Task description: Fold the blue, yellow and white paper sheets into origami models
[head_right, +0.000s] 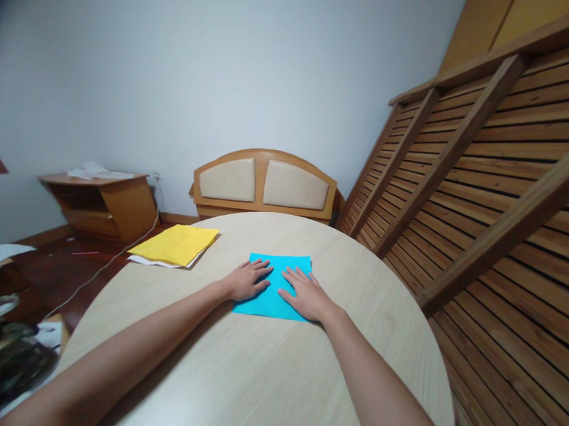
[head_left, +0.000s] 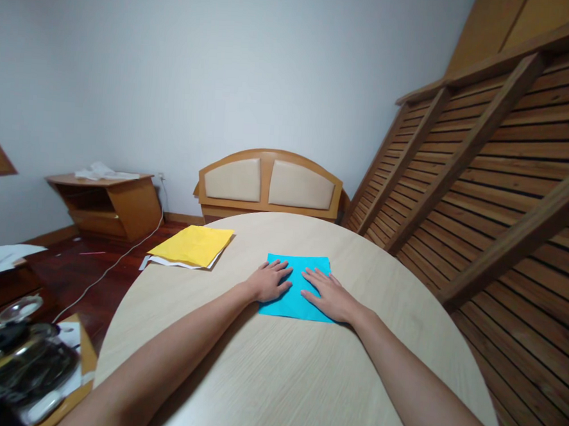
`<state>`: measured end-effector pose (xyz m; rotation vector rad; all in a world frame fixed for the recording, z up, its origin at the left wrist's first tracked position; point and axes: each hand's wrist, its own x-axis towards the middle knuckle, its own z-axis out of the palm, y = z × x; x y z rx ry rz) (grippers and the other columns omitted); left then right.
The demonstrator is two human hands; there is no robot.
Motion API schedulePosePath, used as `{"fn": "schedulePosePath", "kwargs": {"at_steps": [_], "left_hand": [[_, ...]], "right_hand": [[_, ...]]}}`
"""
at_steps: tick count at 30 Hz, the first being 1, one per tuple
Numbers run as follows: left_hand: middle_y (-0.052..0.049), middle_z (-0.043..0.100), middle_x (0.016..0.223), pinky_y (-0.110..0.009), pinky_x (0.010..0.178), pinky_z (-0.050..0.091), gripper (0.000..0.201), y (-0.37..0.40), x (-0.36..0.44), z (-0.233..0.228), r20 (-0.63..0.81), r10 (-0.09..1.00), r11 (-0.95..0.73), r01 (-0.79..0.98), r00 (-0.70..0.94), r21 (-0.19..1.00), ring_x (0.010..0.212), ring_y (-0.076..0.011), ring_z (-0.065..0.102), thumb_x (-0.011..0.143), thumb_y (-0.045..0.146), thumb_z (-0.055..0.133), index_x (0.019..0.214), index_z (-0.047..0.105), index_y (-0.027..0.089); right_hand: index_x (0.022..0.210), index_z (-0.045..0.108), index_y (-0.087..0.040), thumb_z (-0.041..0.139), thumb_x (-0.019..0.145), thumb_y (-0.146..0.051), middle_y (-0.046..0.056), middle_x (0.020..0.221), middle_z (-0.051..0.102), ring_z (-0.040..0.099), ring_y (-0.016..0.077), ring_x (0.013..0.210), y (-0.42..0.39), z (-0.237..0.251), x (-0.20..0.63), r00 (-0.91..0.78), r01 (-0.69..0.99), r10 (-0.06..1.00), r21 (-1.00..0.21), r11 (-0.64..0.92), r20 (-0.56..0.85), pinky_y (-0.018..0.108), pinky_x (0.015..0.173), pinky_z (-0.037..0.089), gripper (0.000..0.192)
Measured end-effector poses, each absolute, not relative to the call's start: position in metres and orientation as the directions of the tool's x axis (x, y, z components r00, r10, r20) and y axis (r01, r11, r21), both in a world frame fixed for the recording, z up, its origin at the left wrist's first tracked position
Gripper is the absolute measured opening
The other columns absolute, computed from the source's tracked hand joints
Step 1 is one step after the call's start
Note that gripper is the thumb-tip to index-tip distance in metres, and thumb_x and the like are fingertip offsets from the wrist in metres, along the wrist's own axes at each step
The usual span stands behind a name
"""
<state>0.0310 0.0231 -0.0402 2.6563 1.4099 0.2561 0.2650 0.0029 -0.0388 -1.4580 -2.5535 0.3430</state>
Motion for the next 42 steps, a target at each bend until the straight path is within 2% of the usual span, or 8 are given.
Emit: {"fn": "schedulePosePath", "kwargs": {"at_steps": [5, 9, 11, 14, 24, 29, 35, 42], "left_hand": [[-0.013, 0.044, 0.151, -0.056, 0.116, 0.026, 0.044, 0.029, 0.018, -0.033, 0.195, 0.880, -0.457, 0.885, 0.434, 0.092, 0.141, -0.0321, 0.038, 0.098, 0.040, 0.041, 0.136, 0.052, 0.020], [-0.011, 0.046, 0.149, -0.041, 0.116, 0.033, 0.043, 0.026, 0.018, -0.025, 0.322, 0.791, -0.583, 0.800, 0.520, 0.140, 0.135, -0.0236, 0.046, 0.098, 0.035, 0.043, 0.137, 0.051, 0.019], [-0.009, 0.044, 0.152, -0.036, 0.114, 0.036, 0.046, 0.023, 0.020, -0.025, 0.301, 0.719, -0.688, 0.701, 0.626, 0.186, 0.136, -0.0208, 0.046, 0.099, 0.041, 0.042, 0.140, 0.049, 0.022], [-0.010, 0.039, 0.155, -0.040, 0.117, 0.032, 0.051, 0.019, 0.023, -0.029, 0.200, 0.654, -0.756, 0.619, 0.730, 0.212, 0.141, -0.0242, 0.039, 0.097, 0.047, 0.044, 0.142, 0.048, 0.021], [-0.013, 0.041, 0.153, -0.041, 0.119, 0.029, 0.053, 0.021, 0.018, -0.026, 0.152, 0.643, -0.763, 0.608, 0.751, 0.220, 0.142, -0.0262, 0.038, 0.095, 0.047, 0.048, 0.140, 0.051, 0.018], [-0.015, 0.042, 0.152, -0.039, 0.118, 0.030, 0.055, 0.023, 0.013, -0.024, 0.124, 0.662, -0.746, 0.634, 0.739, 0.203, 0.141, -0.0268, 0.039, 0.094, 0.045, 0.050, 0.139, 0.051, 0.015], [-0.015, 0.045, 0.149, -0.039, 0.115, 0.034, 0.050, 0.026, -0.001, -0.019, 0.125, 0.713, -0.697, 0.676, 0.690, 0.239, 0.138, -0.0282, 0.042, 0.092, 0.047, 0.053, 0.130, 0.057, 0.015], [-0.016, 0.041, 0.153, -0.042, 0.117, 0.028, 0.069, 0.027, -0.005, -0.015, 0.051, 0.733, -0.651, 0.678, 0.678, 0.340, 0.141, -0.0328, 0.036, 0.085, 0.062, 0.059, 0.134, 0.054, 0.015]], "right_hand": [[0.152, 0.037, -0.026, 0.032, 0.096, -0.065, 0.003, 0.161, 0.026, 0.019, 0.0289, 0.149, 0.008, -0.040, 0.275, -0.437, 0.858, 0.898, -0.277, 0.432, 0.046, 0.051, 0.121, 0.012, 0.068], [0.152, 0.037, -0.025, 0.032, 0.097, -0.063, 0.004, 0.161, 0.027, 0.018, 0.0305, 0.149, 0.010, -0.040, 0.277, -0.392, 0.880, 0.918, -0.270, 0.392, 0.055, 0.053, 0.120, 0.012, 0.067], [0.152, 0.037, -0.023, 0.032, 0.097, -0.062, 0.005, 0.161, 0.026, 0.018, 0.0306, 0.149, 0.010, -0.042, 0.278, -0.375, 0.887, 0.925, -0.268, 0.377, 0.058, 0.053, 0.120, 0.012, 0.067], [0.152, 0.037, -0.022, 0.032, 0.097, -0.062, 0.005, 0.161, 0.027, 0.018, 0.0300, 0.149, 0.012, -0.043, 0.281, -0.380, 0.883, 0.923, -0.273, 0.382, 0.062, 0.052, 0.121, 0.011, 0.068], [0.148, 0.044, -0.019, 0.038, 0.095, -0.059, 0.009, 0.159, 0.032, 0.020, 0.0317, 0.149, 0.021, -0.041, 0.321, -0.317, 0.916, 0.947, -0.240, 0.321, 0.058, 0.050, 0.120, 0.016, 0.066], [0.144, 0.050, -0.019, 0.040, 0.094, -0.061, 0.007, 0.157, 0.036, 0.021, 0.0273, 0.149, 0.013, -0.031, 0.313, -0.422, 0.850, 0.893, -0.273, 0.450, 0.158, 0.043, 0.121, 0.018, 0.066], [0.152, 0.036, -0.029, 0.048, 0.082, -0.078, 0.005, 0.162, 0.022, 0.017, 0.0310, 0.150, -0.008, -0.022, 0.290, -0.542, 0.797, 0.840, -0.336, 0.501, -0.033, 0.050, 0.122, 0.007, 0.086], [0.154, 0.032, -0.028, 0.053, 0.077, -0.080, 0.007, 0.163, 0.018, 0.012, 0.0337, 0.150, -0.005, -0.025, 0.292, -0.543, 0.802, 0.838, -0.336, 0.494, -0.062, 0.053, 0.121, 0.006, 0.095]]}}
